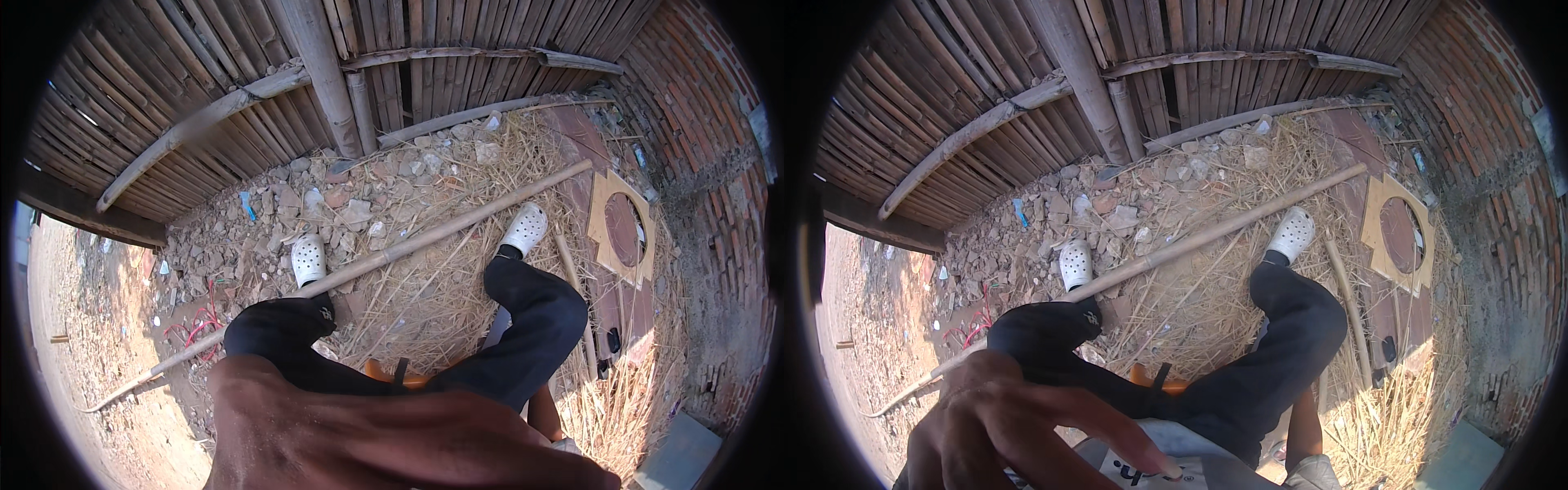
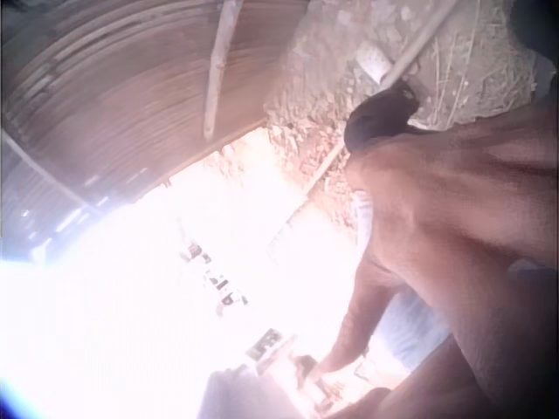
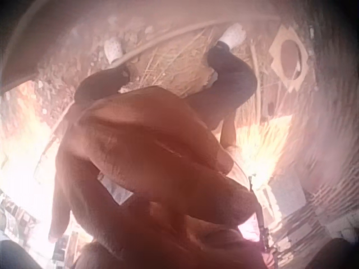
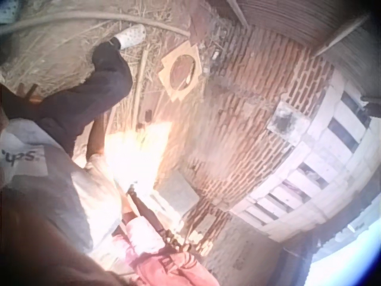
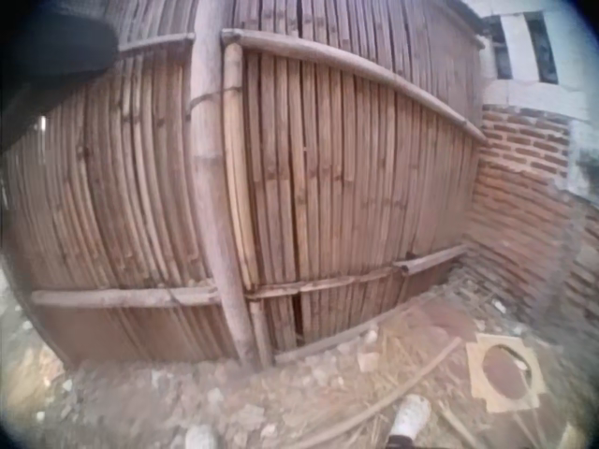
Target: The person sits on a small stool and uses a hand saw to cut a long bamboo pole that is held between their legs. They repeatedly saw back and forth, repositioning the pole as needed, and eventually separate a segment of the bamboo.
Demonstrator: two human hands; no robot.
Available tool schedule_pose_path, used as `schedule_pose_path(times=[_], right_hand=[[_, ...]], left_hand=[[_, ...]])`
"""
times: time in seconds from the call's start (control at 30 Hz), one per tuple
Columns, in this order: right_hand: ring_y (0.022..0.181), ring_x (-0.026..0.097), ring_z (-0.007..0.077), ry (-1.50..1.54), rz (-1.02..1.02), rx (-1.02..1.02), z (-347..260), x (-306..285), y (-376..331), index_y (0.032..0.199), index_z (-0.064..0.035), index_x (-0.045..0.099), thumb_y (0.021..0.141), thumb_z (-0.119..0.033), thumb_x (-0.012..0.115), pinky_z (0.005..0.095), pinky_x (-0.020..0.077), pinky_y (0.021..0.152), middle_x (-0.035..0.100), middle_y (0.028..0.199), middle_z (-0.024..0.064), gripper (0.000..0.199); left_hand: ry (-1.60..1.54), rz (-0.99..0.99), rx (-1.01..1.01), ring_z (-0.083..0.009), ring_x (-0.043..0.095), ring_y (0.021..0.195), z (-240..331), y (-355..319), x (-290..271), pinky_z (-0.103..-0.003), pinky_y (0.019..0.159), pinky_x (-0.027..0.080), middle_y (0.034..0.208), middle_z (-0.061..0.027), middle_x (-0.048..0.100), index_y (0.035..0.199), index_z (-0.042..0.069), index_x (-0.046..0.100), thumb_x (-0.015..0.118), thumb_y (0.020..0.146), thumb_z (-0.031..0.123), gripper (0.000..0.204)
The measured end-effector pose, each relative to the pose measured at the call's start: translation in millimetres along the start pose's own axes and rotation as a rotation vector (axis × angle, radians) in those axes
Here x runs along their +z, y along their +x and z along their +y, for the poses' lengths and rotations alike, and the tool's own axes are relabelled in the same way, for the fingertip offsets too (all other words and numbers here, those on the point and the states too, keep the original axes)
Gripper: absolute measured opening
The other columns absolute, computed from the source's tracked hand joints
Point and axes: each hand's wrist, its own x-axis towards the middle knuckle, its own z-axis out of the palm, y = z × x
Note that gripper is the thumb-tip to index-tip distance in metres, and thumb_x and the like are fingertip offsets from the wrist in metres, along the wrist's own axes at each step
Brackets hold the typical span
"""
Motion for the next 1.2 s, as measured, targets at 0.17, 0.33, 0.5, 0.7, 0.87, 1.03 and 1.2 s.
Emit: schedule_pose_path(times=[0.17, 0.33, 0.5, 0.7, 0.87, 1.03, 1.2], right_hand=[[0.072, 0.064, 0.0208, -0.053, -0.103, -0.086, 17.6, 28.7, -11.3, 0.110, 0.0012, 0.059, 0.086, -0.021, 0.062, 0.0362, 0.0530, 0.062, 0.066, 0.084, 0.0106, 0.033], [0.075, 0.064, 0.0193, -0.082, -0.204, -0.171, 51.9, 20.0, -17.6, 0.110, 0.0009, 0.059, 0.086, -0.020, 0.063, 0.0346, 0.0522, 0.065, 0.066, 0.086, 0.0095, 0.032], [0.078, 0.063, 0.0179, -0.080, -0.248, -0.230, 89.6, -14.3, -30.0, 0.110, 0.0006, 0.060, 0.085, -0.018, 0.064, 0.0330, 0.0515, 0.068, 0.066, 0.087, 0.0084, 0.031], [0.081, 0.062, 0.0162, -0.104, -0.347, -0.310, 110.5, -40.8, -48.8, 0.110, 0.0002, 0.060, 0.085, -0.016, 0.065, 0.0310, 0.0506, 0.071, 0.066, 0.089, 0.0070, 0.030], [0.084, 0.062, 0.0147, -0.039, -0.278, -0.362, 137.6, -54.2, -82.8, 0.110, 0.0000, 0.061, 0.085, -0.015, 0.065, 0.0294, 0.0498, 0.074, 0.067, 0.091, 0.0059, 0.030], [0.087, 0.061, 0.0133, 0.052, -0.168, -0.441, 169.3, -53.7, -125.1, 0.110, -0.0003, 0.061, 0.085, -0.013, 0.066, 0.0278, 0.0491, 0.077, 0.067, 0.092, 0.0048, 0.029], [0.090, 0.061, 0.0119, 0.224, -0.141, -0.590, 165.9, -85.7, -138.8, 0.111, -0.0006, 0.061, 0.085, -0.012, 0.066, 0.0262, 0.0483, 0.079, 0.067, 0.094, 0.0037, 0.029]], left_hand=[[-0.104, -0.053, -0.021, -0.0280, 0.062, 0.091, -17.8, 0.4, 29.4, -0.047, 0.080, 0.048, 0.092, -0.0130, 0.063, 0.093, 0.007, 0.057, 0.060, 0.088, 0.054, 0.047], [-0.123, -0.061, -0.037, -0.0272, 0.061, 0.091, -59.9, 14.7, 70.0, -0.048, 0.082, 0.047, 0.090, -0.0116, 0.063, 0.091, 0.009, 0.057, 0.060, 0.088, 0.053, 0.045], [-0.163, -0.078, -0.052, -0.0264, 0.061, 0.091, -110.6, 41.5, 107.4, -0.048, 0.084, 0.045, 0.088, -0.0103, 0.062, 0.090, 0.010, 0.057, 0.061, 0.088, 0.053, 0.044], [-0.117, -0.032, -0.046, -0.0254, 0.060, 0.092, -126.0, 60.1, 146.7, -0.048, 0.087, 0.043, 0.086, -0.0086, 0.062, 0.088, 0.011, 0.056, 0.061, 0.088, 0.052, 0.042], [-0.130, -0.043, -0.019, -0.0246, 0.059, 0.092, -118.1, 67.4, 158.7, -0.049, 0.089, 0.041, 0.085, -0.0072, 0.061, 0.087, 0.012, 0.056, 0.062, 0.088, 0.052, 0.040], [0.036, 0.126, 0.089, -0.0238, 0.058, 0.092, -93.1, 40.1, 145.8, -0.049, 0.091, 0.040, 0.083, -0.0058, 0.061, 0.085, 0.013, 0.056, 0.062, 0.089, 0.052, 0.039], [0.587, 0.910, -0.384, -0.0130, 0.053, 0.079, -144.2, -89.3, 110.2, -0.028, 0.076, 0.044, 0.083, -0.0039, 0.058, 0.078, 0.004, 0.054, 0.066, 0.083, -0.006, 0.016]])
